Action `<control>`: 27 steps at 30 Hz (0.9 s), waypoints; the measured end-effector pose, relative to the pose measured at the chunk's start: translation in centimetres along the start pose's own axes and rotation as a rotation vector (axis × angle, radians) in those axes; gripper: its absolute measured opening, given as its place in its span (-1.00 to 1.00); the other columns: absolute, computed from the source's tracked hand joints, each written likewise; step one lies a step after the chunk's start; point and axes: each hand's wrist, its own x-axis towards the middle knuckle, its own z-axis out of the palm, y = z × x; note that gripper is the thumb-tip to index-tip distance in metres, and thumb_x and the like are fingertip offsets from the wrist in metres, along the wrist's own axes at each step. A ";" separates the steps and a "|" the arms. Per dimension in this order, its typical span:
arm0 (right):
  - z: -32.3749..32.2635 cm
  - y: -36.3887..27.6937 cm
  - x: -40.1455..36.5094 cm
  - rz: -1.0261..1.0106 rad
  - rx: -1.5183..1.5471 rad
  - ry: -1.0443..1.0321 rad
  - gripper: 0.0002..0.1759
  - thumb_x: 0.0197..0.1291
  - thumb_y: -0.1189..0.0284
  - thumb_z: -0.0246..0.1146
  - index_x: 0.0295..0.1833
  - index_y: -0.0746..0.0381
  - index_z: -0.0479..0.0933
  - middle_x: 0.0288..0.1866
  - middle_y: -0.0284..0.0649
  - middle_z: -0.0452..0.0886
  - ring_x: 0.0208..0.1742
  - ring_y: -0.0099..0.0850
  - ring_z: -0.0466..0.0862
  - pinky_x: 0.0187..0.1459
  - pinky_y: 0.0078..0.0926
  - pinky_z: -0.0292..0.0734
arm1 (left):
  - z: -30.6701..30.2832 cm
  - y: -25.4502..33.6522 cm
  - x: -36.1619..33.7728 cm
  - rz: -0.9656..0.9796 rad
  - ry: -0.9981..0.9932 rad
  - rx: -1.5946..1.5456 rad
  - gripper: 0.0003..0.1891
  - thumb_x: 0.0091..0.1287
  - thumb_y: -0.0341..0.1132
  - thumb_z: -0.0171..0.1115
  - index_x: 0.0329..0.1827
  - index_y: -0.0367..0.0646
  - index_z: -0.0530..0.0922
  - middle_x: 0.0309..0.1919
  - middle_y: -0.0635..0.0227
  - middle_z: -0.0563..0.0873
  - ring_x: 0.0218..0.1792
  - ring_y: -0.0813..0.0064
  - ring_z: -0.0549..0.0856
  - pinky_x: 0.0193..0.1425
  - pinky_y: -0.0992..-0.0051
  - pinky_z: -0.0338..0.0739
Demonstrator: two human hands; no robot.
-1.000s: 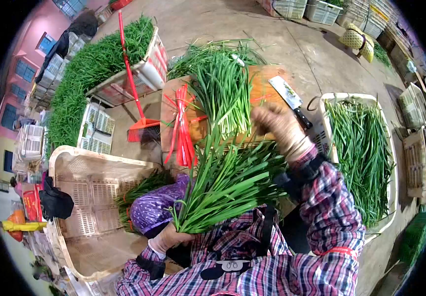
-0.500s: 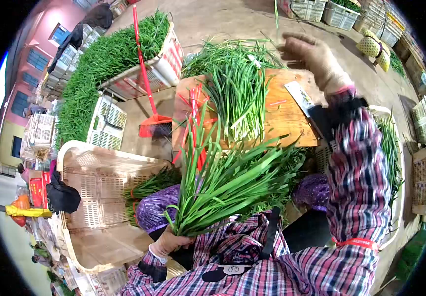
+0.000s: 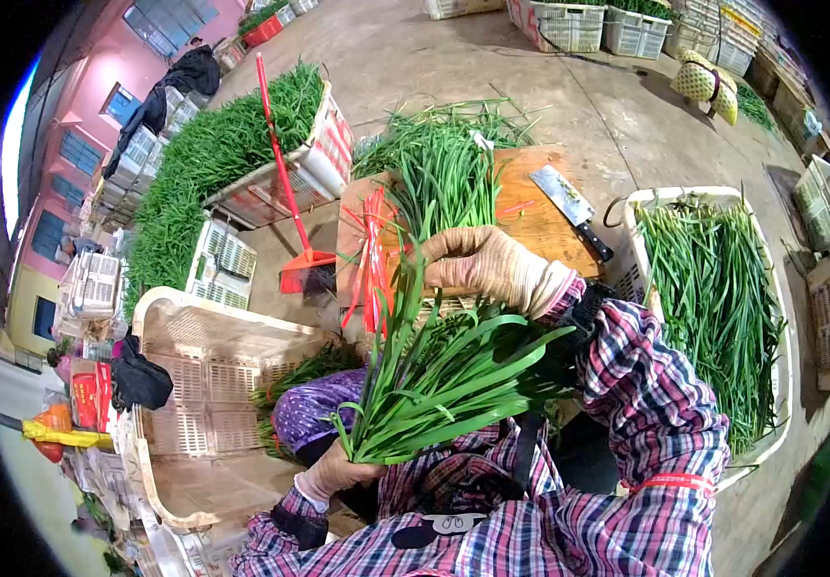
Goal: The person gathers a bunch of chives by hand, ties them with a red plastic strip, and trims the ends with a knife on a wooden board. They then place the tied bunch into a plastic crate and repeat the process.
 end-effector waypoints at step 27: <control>-12.8 -23.4 3.7 -0.683 -0.137 0.039 -0.70 0.16 0.34 0.30 -0.03 0.23 0.53 -0.19 -0.22 0.63 -0.26 -0.45 0.59 -0.22 -0.54 0.49 | -1.2 -0.7 -2.1 0.099 0.278 0.030 -0.79 0.14 -0.47 0.31 -0.14 -0.21 0.59 -0.47 0.43 0.63 -0.55 0.63 0.54 -0.52 0.63 0.40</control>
